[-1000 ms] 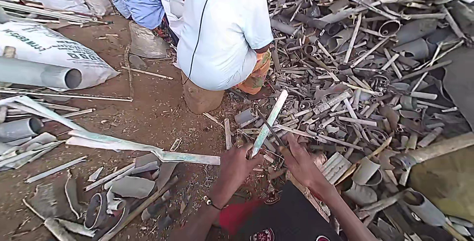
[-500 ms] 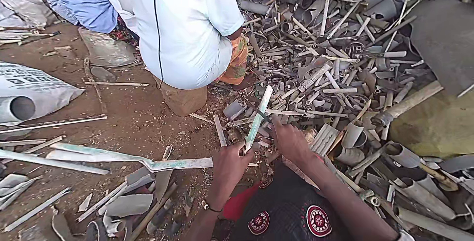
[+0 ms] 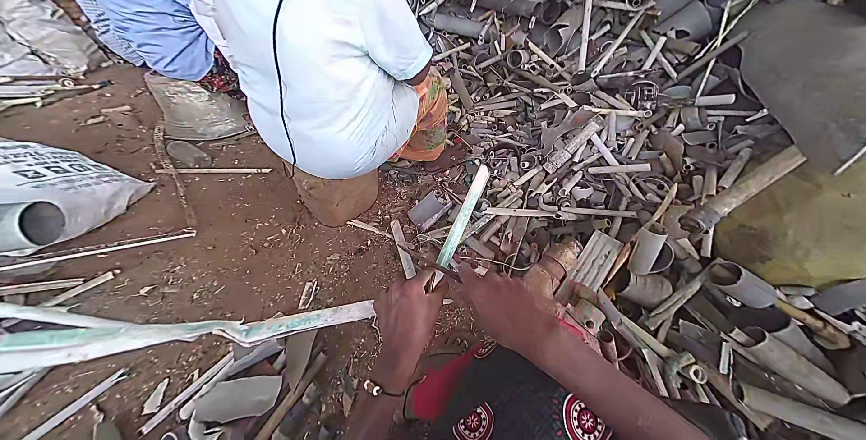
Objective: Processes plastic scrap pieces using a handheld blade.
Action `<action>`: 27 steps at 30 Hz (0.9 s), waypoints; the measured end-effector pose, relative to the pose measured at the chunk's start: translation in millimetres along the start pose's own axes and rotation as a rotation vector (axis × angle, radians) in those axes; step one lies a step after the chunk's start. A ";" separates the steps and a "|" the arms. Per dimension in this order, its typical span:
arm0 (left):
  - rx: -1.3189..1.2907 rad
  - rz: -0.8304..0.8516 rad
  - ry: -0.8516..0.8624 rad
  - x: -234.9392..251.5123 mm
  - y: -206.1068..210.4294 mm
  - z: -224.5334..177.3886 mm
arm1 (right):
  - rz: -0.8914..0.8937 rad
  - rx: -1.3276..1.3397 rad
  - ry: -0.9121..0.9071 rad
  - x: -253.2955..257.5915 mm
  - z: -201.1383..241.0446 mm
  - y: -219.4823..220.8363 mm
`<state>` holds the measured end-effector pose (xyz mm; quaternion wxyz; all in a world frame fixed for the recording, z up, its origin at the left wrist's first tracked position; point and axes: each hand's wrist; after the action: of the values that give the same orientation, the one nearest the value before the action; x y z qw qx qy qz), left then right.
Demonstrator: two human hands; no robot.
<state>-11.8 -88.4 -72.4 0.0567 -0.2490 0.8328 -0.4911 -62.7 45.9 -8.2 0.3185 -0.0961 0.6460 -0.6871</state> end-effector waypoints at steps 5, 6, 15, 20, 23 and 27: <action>-0.001 -0.141 0.111 -6.6 6.9 0.0 | -0.094 -0.056 0.268 15.0 -15.2 -34.5; 0.016 -0.130 0.111 -7.5 7.4 -1.4 | -0.075 -0.052 0.285 12.6 -13.1 -35.1; 0.039 -0.192 0.148 -8.4 11.9 -1.4 | -0.097 -0.039 0.294 6.6 2.3 -33.6; -0.035 -0.101 0.082 -6.9 5.6 -2.1 | 0.054 -0.012 0.125 -10.8 19.5 -17.0; -0.282 -0.103 0.066 0.5 4.0 7.6 | -0.157 -0.004 0.082 -11.7 12.4 -10.9; -0.773 0.054 -0.045 0.7 1.7 5.6 | -0.331 0.017 0.244 2.9 -21.7 -22.1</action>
<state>-11.1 -92.4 -76.6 -0.0103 -0.2408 0.9613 -0.1338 -83.7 61.3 8.8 0.1214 -0.1141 0.6495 -0.7419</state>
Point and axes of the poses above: each hand's wrist, its own x-axis towards the middle knuckle, its own y-axis out of the palm, z = x × y, and after that the axes turned 2 degrees about -z, right-handed
